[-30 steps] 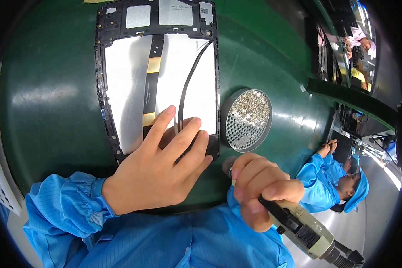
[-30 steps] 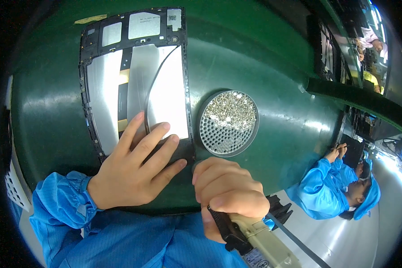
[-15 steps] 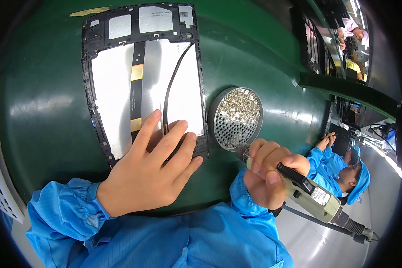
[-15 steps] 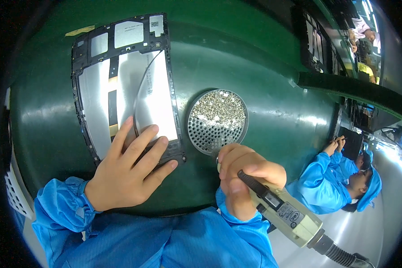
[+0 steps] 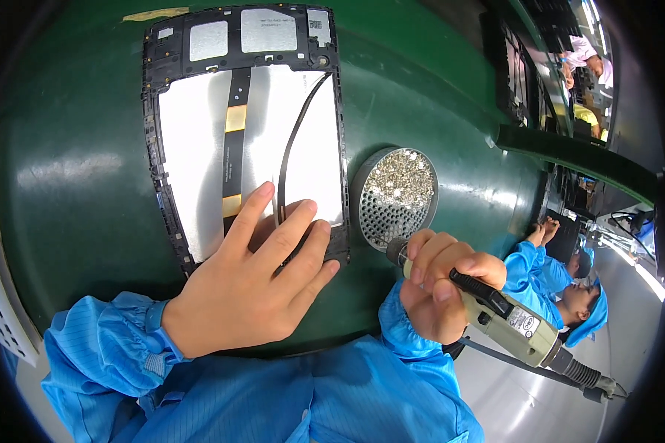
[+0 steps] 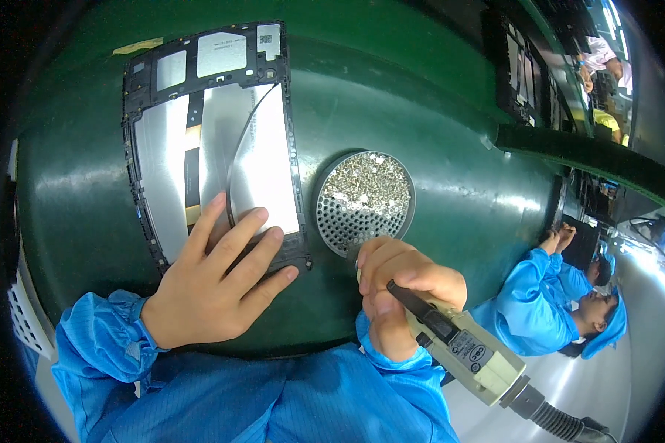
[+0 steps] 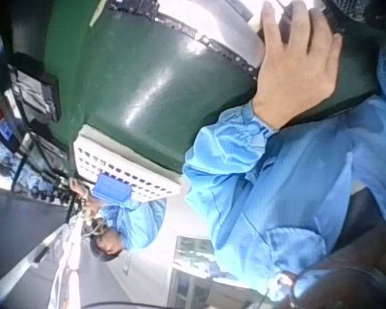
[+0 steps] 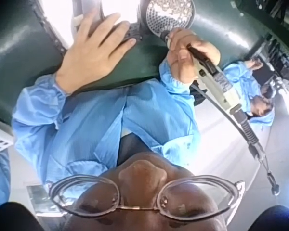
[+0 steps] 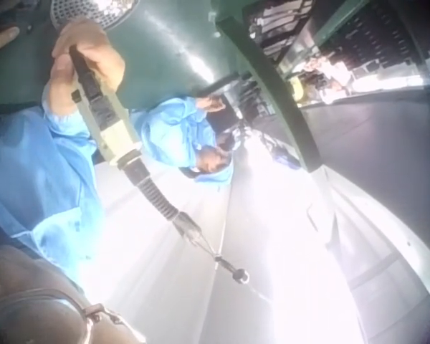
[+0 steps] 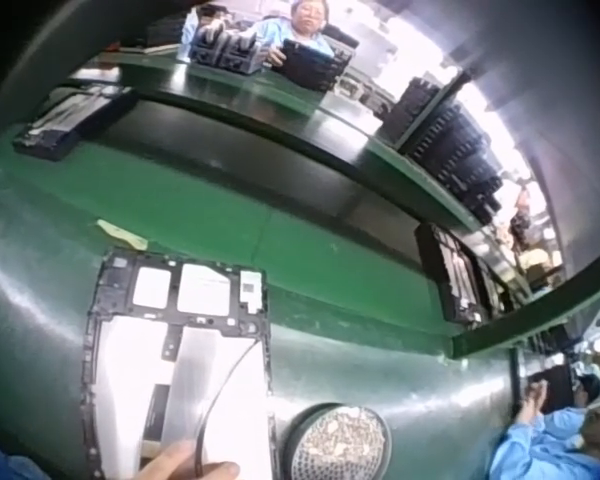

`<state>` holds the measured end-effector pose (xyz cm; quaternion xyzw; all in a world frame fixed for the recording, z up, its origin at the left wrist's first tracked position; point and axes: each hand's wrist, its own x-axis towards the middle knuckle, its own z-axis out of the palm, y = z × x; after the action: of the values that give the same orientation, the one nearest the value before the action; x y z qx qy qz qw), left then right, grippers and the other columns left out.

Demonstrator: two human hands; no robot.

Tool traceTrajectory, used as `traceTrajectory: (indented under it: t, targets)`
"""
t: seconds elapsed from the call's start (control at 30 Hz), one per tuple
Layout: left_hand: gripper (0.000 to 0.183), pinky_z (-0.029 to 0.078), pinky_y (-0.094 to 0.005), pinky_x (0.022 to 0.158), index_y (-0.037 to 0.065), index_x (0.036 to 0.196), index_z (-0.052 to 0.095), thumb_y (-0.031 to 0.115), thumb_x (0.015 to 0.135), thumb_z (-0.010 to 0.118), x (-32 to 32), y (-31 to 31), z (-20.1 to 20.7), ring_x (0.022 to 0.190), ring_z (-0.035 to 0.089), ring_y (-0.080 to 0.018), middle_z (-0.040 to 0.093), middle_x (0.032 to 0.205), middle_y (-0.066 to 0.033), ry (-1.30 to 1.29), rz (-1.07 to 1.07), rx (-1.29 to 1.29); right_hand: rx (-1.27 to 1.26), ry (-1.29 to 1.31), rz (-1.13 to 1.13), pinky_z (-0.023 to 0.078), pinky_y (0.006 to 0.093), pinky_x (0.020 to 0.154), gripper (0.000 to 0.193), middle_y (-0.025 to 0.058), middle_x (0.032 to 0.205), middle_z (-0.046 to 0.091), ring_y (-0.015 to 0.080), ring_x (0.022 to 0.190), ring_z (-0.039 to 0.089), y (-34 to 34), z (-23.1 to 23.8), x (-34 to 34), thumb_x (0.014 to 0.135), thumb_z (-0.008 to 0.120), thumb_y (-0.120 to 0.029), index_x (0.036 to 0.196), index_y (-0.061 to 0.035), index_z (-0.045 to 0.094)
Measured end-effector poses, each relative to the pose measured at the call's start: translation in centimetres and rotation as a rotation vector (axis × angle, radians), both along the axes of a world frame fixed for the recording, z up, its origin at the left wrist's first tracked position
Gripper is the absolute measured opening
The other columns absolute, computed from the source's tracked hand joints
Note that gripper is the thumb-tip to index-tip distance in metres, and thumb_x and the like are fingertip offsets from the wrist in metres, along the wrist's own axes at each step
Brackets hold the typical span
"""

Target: The person takes tablet frames from the conveyor belt, positions the internal ribbon cables by hand, fastens screws into the frame using an electric screwdriver, and places the assembled devices back onto the conveyor.

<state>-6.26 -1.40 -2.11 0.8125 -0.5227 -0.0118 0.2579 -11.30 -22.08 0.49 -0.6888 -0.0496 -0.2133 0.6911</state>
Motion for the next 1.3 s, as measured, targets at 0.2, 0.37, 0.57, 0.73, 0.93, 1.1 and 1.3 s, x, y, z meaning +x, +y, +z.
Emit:
traceTrajectory:
  t: [0.2, 0.37, 0.57, 0.73, 0.93, 1.1, 1.3]
  targets:
    - [0.025, 0.033, -0.0633, 0.102, 0.012, 0.097, 0.071, 0.020, 0.076, 0.060, -0.1, -0.1, -0.3, 0.119, 0.051, -0.0360, 0.059, 0.115, -0.0166, 0.008, 0.009, -0.027, -0.024, -0.018, 0.018, 0.039, 0.0369, 0.058, 0.030, 0.0046, 0.061, 0.046, 0.0170, 0.056, 0.047, -0.1, -0.3, -0.1, 0.079, 0.056, -0.008, 0.107, -0.0040, 0.048]
    - [0.023, 0.034, -0.0629, 0.102, 0.010, 0.095, 0.071, 0.018, 0.076, 0.061, -0.2, -0.1, -0.2, 0.118, 0.052, -0.0351, 0.059, 0.114, -0.0173, 0.010, 0.019, -0.059, -0.029, -0.008, -0.005, 0.040, 0.0379, 0.059, 0.031, 0.0043, 0.061, 0.046, 0.0171, 0.055, 0.046, -0.2, -0.2, -0.3, 0.078, 0.056, -0.008, 0.108, -0.0052, 0.049]
    - [0.018, 0.035, -0.0626, 0.101, 0.003, 0.089, 0.070, 0.012, 0.075, 0.065, -0.3, 0.5, 0.0, 0.115, 0.054, -0.0352, 0.060, 0.111, -0.0177, 0.046, 0.024, -0.153, -0.023, -0.036, -0.016, 0.036, 0.0350, 0.058, 0.033, 0.0028, 0.063, 0.046, 0.0157, 0.055, 0.046, 0.3, 1.7, -0.6, 0.079, 0.057, -0.009, 0.111, -0.0083, 0.050]
    - [0.015, 0.039, -0.0602, 0.100, -0.003, 0.085, 0.067, 0.007, 0.074, 0.066, -0.4, 1.2, -0.3, 0.112, 0.056, -0.0352, 0.061, 0.105, -0.0176, 0.086, 0.039, -0.203, -0.002, -0.074, 0.076, 0.037, 0.0337, 0.056, 0.030, 0.0025, 0.064, 0.049, 0.0147, 0.055, 0.048, 1.6, 3.0, -1.5, 0.082, 0.057, -0.010, 0.110, -0.0098, 0.049]
    - [0.016, 0.046, -0.0442, 0.094, -0.004, 0.080, 0.066, 0.008, 0.070, 0.064, -0.4, 1.2, -1.2, 0.107, 0.055, -0.0302, 0.061, 0.096, -0.0131, 0.093, 0.050, -0.336, 0.030, -0.097, 0.240, 0.046, 0.0381, 0.051, 0.035, 0.0100, 0.064, 0.054, 0.0210, 0.052, 0.053, 4.1, 1.6, -0.5, 0.070, 0.062, 0.006, 0.101, -0.0011, 0.047]
    - [0.019, 0.048, -0.0409, 0.089, 0.000, 0.085, 0.068, 0.011, 0.071, 0.063, -0.2, 1.0, -0.7, 0.109, 0.055, -0.0297, 0.061, 0.099, -0.0127, 0.062, -0.011, -0.223, -0.042, -0.032, 0.239, 0.043, 0.0346, 0.054, 0.030, 0.0044, 0.064, 0.050, 0.0164, 0.052, 0.051, 4.5, 1.9, -0.1, 0.079, 0.058, -0.005, 0.106, -0.0064, 0.044]
    - [0.020, 0.048, -0.0411, 0.090, -0.001, 0.084, 0.068, 0.011, 0.070, 0.062, 0.0, 0.7, -1.0, 0.108, 0.056, -0.0300, 0.061, 0.098, -0.0130, 0.095, 0.004, -0.258, -0.020, -0.012, 0.234, 0.043, 0.0350, 0.056, 0.028, 0.0052, 0.064, 0.050, 0.0165, 0.053, 0.051, 4.3, 1.4, 0.1, 0.080, 0.058, -0.005, 0.105, -0.0065, 0.044]
